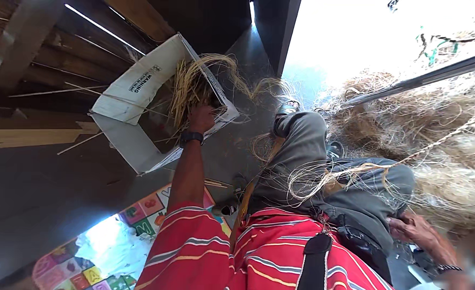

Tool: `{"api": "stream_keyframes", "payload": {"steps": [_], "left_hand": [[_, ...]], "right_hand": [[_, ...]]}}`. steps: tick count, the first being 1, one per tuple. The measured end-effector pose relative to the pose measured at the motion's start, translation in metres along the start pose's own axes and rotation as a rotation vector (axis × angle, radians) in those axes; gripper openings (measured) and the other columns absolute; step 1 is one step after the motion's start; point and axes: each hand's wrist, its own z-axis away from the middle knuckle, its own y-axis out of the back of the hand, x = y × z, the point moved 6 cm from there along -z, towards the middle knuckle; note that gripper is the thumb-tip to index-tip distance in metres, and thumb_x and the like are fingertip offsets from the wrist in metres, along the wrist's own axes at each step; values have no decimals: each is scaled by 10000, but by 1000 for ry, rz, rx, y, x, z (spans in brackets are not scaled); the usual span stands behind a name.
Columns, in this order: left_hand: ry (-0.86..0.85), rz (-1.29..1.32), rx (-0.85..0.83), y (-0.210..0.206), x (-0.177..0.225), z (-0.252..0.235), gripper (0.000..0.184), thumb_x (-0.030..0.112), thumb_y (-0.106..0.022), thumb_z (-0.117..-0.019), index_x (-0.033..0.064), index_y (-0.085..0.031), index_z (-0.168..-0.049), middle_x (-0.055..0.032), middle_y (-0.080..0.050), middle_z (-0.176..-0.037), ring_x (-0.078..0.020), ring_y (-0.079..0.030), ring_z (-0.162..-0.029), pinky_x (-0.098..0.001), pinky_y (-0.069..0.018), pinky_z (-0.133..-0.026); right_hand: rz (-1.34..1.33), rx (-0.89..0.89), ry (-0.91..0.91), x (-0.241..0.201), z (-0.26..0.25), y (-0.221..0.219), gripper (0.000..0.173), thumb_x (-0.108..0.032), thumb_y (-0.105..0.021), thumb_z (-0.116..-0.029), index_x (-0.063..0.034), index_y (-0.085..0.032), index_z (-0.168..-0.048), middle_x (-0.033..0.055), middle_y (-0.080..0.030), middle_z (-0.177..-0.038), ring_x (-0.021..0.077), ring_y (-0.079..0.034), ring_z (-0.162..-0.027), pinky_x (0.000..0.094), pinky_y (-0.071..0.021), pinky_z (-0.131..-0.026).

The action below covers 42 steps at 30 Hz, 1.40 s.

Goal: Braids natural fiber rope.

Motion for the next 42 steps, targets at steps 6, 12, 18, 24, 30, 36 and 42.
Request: {"api": "stream_keyframes", "payload": {"steps": [6,12,18,24,30,36,42], "left_hand": [[-30,63,1,16,4,6,350,231,-499,-1068,-65,-684,-1076,-292,-670,-1139,-489,-583,-1192,-719,-405,-1009],[-2,421,37,62,15,27,405,287,-432,-1099,-82,-597,-1129,-238,-621,-928,-336,-633,-802,-564,-538,-789],[31,797,168,103,30,41,237,245,-456,-1084,84,-609,-1000,65,-444,-653,-29,-372,-475,-201,-357,-456],[106,1057,209,135,47,60,206,231,-439,-1084,163,-561,-932,100,-390,-599,-8,-313,-431,-157,-272,-400],[91,1191,263,165,49,75,203,215,-432,-1087,169,-540,-922,100,-396,-585,-4,-324,-419,-152,-297,-389],[23,1205,313,199,55,98,220,211,-419,-1091,174,-524,-901,104,-368,-552,-7,-310,-407,-151,-280,-386],[-80,1197,375,235,63,126,223,231,-409,-1105,179,-516,-916,107,-361,-554,-9,-307,-411,-154,-292,-392]], "right_hand": [[-41,9,30,8,-4,-1,200,-160,-628,-985,38,-647,-1013,100,-674,-736,175,-657,-609,360,-564,-589],[-96,8,59,9,-7,-3,194,-168,-642,-966,21,-652,-1008,76,-677,-720,144,-655,-588,326,-557,-560],[-100,11,59,16,-13,-2,194,-166,-650,-969,26,-649,-998,88,-674,-714,162,-655,-583,340,-558,-557],[-111,11,102,14,-11,-5,203,-185,-626,-969,14,-645,-1000,61,-662,-689,132,-636,-556,310,-538,-533],[-141,17,130,11,-5,-7,202,-175,-606,-983,19,-631,-1034,53,-656,-701,122,-638,-562,300,-545,-538],[-154,31,88,15,-4,-9,217,-164,-585,-1017,39,-602,-1091,70,-655,-743,128,-641,-582,313,-558,-556],[-150,43,129,18,-5,-10,231,-192,-572,-1031,31,-618,-1071,66,-656,-722,136,-642,-563,319,-558,-537]]}}
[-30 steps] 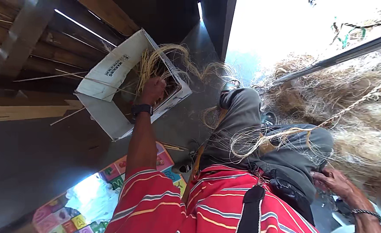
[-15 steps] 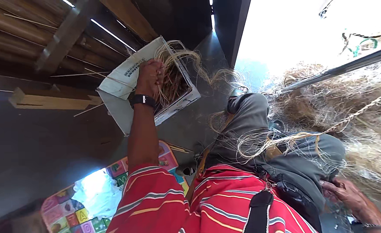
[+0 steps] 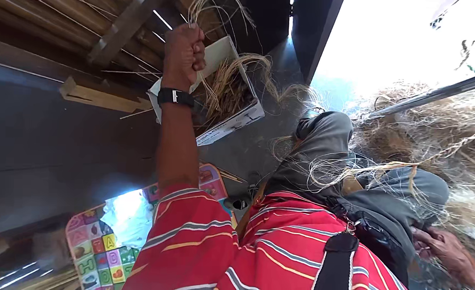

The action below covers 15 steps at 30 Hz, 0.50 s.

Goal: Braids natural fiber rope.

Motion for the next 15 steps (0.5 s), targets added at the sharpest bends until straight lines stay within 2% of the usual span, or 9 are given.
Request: {"api": "stream_keyframes", "payload": {"steps": [6,9,11,12,14,15], "left_hand": [[-87,29,12,8,36,11,238,166,-429,-1085,166,-515,-864,98,-362,-548,-10,-300,-421,-149,-270,-404],[-127,50,8,5,52,21,247,120,-435,-1070,163,-494,-835,93,-371,-549,-6,-293,-416,-140,-267,-396],[-150,43,-27,1,60,28,246,131,-429,-1078,167,-497,-845,97,-372,-551,-4,-301,-415,-139,-277,-395],[-162,34,-48,-2,64,32,237,145,-427,-1083,166,-510,-862,97,-374,-557,-6,-306,-418,-142,-281,-396],[-186,9,-95,-13,70,41,231,181,-420,-1093,168,-524,-887,99,-382,-568,-4,-319,-417,-139,-291,-389],[-194,-9,-120,-20,72,46,231,196,-418,-1096,175,-527,-893,103,-382,-574,-2,-319,-418,-140,-292,-391]], "right_hand": [[-22,12,0,-1,3,-2,234,-205,-560,-1043,19,-613,-1085,50,-649,-723,117,-631,-551,298,-547,-514],[69,-9,-89,2,4,2,338,-305,-555,-1062,25,-625,-1042,72,-659,-714,147,-646,-564,332,-556,-534],[215,-28,-108,-4,9,14,417,-379,-594,-1043,31,-663,-1075,119,-696,-790,193,-666,-639,399,-567,-606],[299,-12,-79,-12,12,24,431,-388,-637,-1016,35,-677,-1090,154,-701,-853,236,-675,-711,457,-571,-684],[413,94,70,-44,26,48,441,-345,-708,-960,71,-695,-1106,278,-701,-987,405,-691,-893,626,-536,-849],[423,166,182,-69,37,59,445,-311,-715,-954,93,-678,-1139,325,-680,-1030,463,-668,-951,670,-501,-892]]}}
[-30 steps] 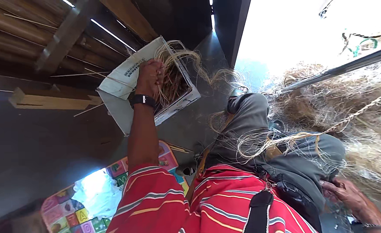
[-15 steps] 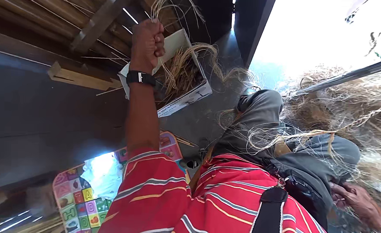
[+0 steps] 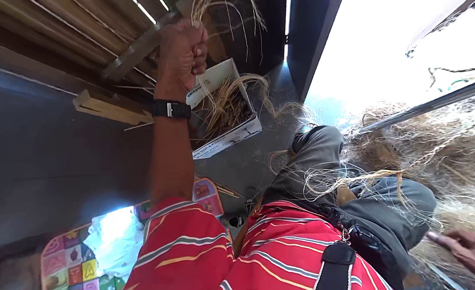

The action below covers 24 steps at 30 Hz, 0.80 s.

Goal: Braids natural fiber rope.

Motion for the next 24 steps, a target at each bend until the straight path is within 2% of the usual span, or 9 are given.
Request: {"api": "stream_keyframes", "payload": {"steps": [3,7,9,13,15,16,18,21,24], "left_hand": [[-27,-60,-99,-30,10,10,245,208,-422,-1087,195,-533,-869,114,-378,-562,7,-313,-409,-134,-280,-383],[-93,-316,-283,-90,25,46,219,204,-449,-1056,184,-573,-877,102,-438,-607,-10,-350,-445,-168,-318,-418],[-201,-454,-476,-129,26,84,267,236,-471,-1080,138,-580,-857,41,-450,-602,-51,-330,-438,-197,-286,-421],[-507,-506,-843,-228,34,138,224,231,-526,-1021,127,-665,-879,64,-595,-715,-20,-552,-601,-211,-491,-547],[-533,-405,-969,-260,32,156,183,183,-562,-1002,106,-709,-926,85,-652,-776,29,-613,-712,-182,-542,-672],[-537,-366,-1026,-271,30,161,190,172,-559,-1014,89,-718,-952,80,-661,-793,36,-617,-738,-177,-541,-700],[-583,-345,-1111,-287,28,168,224,193,-545,-1029,92,-693,-895,82,-626,-744,41,-587,-696,-161,-507,-659],[-538,-282,-1258,-306,15,183,247,211,-567,-1028,93,-651,-829,78,-555,-669,31,-515,-600,-150,-436,-554],[-453,-178,-1390,-324,-4,203,250,197,-545,-1047,50,-688,-906,61,-603,-742,41,-521,-650,-137,-435,-600]], "right_hand": [[11,365,371,-72,26,65,536,-306,-700,-959,124,-588,-1260,350,-644,-1099,467,-653,-973,628,-517,-877],[72,846,723,-184,88,117,766,-516,-662,-945,34,-505,-1455,302,-548,-1411,423,-546,-1310,552,-452,-1081],[99,916,860,-242,120,121,815,-553,-674,-921,1,-482,-1487,244,-472,-1526,363,-435,-1441,510,-367,-1180],[173,807,1081,-318,128,90,751,-486,-677,-909,-162,-466,-1553,176,-478,-1553,354,-368,-1497,620,-186,-1249],[76,708,1126,-323,115,75,704,-338,-718,-898,-170,-484,-1540,81,-678,-1308,240,-599,-1278,521,-372,-1170],[-15,652,1136,-317,109,73,653,-274,-712,-907,-141,-511,-1514,39,-730,-1057,177,-680,-996,427,-522,-960],[-261,502,1155,-297,101,72,496,-207,-658,-959,-49,-580,-1423,10,-637,-701,97,-571,-566,299,-514,-547],[-526,379,1112,-257,101,74,264,-152,-647,-969,-7,-714,-1178,-54,-580,-684,-22,-464,-549,155,-418,-509],[-639,377,1086,-223,108,67,118,-71,-633,-958,-16,-726,-911,-28,-675,-801,-24,-601,-701,138,-519,-640]]}}
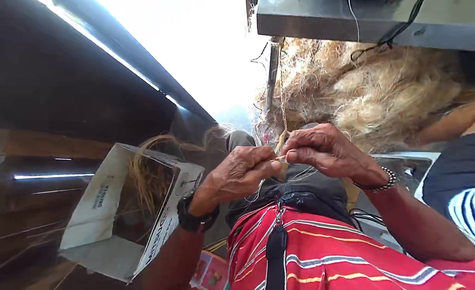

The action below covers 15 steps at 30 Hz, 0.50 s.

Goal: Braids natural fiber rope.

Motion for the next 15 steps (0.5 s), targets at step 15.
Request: {"api": "stream_keyframes", "payload": {"steps": [15], "left_hand": [[102,-103,73,7,-54,2,229,138,-555,-1024,77,-688,-847,31,-564,-664,-27,-428,-493,-166,-341,-448]], "right_hand": [[135,334,-397,46,125,64,113,-47,-599,-973,-79,-695,-922,-54,-558,-654,-3,-429,-490,139,-357,-446]]}}
